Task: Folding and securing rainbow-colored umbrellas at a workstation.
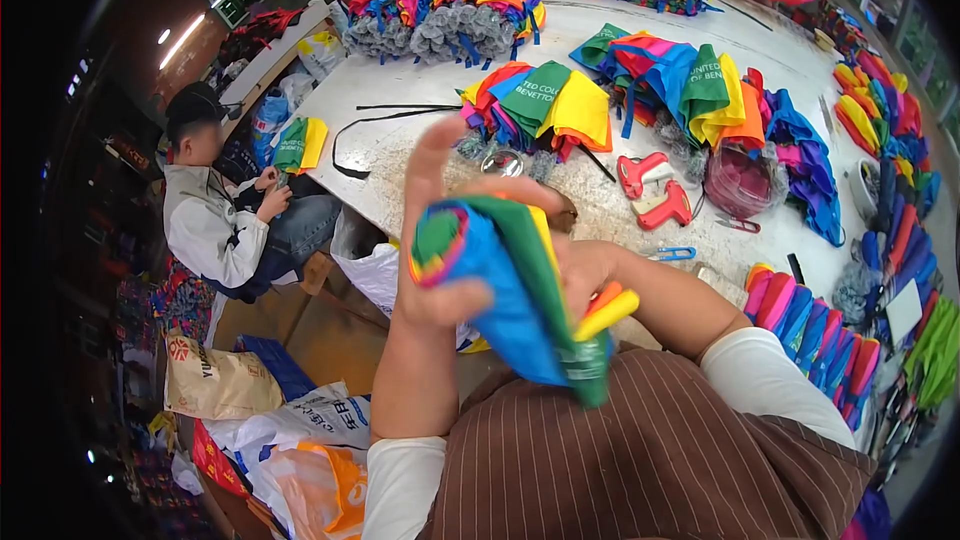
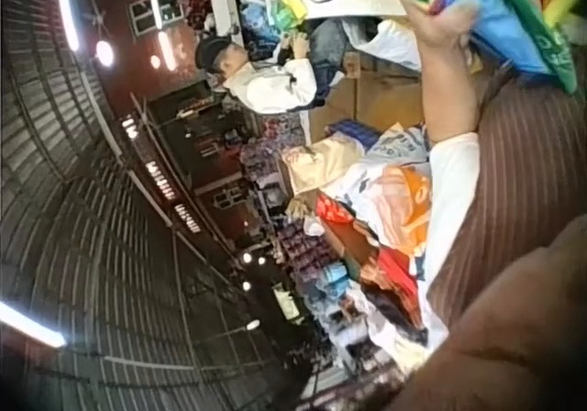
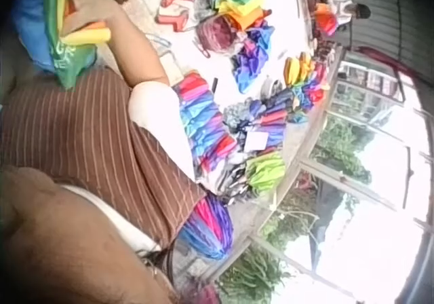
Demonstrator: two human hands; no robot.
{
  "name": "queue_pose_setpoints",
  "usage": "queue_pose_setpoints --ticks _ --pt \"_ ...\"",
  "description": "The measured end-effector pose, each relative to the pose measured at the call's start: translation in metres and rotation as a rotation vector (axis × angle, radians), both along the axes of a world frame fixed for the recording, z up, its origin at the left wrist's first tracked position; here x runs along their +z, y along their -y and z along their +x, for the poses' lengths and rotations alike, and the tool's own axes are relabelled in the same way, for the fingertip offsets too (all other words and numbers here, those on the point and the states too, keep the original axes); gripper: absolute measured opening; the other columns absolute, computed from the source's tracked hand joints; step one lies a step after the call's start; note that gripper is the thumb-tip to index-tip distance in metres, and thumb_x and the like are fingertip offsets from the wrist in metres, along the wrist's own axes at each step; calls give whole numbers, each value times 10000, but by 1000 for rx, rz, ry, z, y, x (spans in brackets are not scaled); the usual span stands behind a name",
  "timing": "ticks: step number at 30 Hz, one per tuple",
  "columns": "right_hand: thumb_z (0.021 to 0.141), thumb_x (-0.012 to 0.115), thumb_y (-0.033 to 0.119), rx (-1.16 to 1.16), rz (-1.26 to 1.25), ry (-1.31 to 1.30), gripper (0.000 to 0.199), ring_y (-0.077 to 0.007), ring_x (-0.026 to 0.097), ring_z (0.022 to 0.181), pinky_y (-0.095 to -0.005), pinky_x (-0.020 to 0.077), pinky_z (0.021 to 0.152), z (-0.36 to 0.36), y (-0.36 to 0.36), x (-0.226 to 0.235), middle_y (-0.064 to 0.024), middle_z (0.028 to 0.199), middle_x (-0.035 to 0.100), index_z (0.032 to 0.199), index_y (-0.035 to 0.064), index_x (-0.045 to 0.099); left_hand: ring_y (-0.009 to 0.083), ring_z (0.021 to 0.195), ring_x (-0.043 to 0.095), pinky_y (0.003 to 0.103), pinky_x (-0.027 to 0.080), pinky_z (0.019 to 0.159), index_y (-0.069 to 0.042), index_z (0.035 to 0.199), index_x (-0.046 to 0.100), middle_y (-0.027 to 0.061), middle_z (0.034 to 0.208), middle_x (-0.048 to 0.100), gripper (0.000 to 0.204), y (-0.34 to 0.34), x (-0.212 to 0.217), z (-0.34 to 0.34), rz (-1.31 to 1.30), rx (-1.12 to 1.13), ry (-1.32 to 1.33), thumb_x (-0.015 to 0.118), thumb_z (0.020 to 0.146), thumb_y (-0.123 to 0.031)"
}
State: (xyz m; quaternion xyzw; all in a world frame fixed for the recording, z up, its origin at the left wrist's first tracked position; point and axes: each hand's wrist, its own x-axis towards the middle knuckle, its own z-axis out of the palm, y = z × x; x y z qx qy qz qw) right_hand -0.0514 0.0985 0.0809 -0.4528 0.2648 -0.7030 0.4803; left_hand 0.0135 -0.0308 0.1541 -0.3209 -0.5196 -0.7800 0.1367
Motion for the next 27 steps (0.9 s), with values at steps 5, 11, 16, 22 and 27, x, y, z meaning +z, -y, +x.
queue_pose_setpoints --ticks 5,11,16,22,27 --pt "638 828 283 386 149 -24 771 -144 589 1005 -297 479 862 -18 -7 -13 -83 1118 604 1243 -22 461 223 784 638 360 531 743 1 1148 407 149 895 588 492 4 -3 5 -176 233 -71 620 707 50" --pt "666 807 242 -122 136 -549 688 -154 603 926 -305 483 837 -7 -9 9 -79 1013 626 1222 20 469 230 769 630 362 546 722 -66 1322 325 139 932 552 609 -13 5 8 137 89 -34 600 787 28" --pt "693 797 236 -476 304 -726 700 -155 600 944 -312 490 829 -3 -9 12 -98 1069 616 1250 6 443 213 719 618 341 525 639 -66 1350 311 119 975 539 600 3 0 1 -33 621 128 555 813 46" --pt "739 749 291 201 204 -268 554 -127 582 878 -284 486 779 -16 -19 -23 -70 985 621 1162 25 508 164 718 605 278 513 617 -65 1362 310 70 895 555 559 1 -9 -6 -66 398 -91 506 855 64" --pt "730 720 331 -383 459 -643 542 -151 618 783 -288 492 733 -11 -15 -19 -91 868 646 1122 17 517 153 859 599 261 492 744 -70 1363 309 54 915 568 590 49 -50 -29 -86 740 219 634 871 -96"
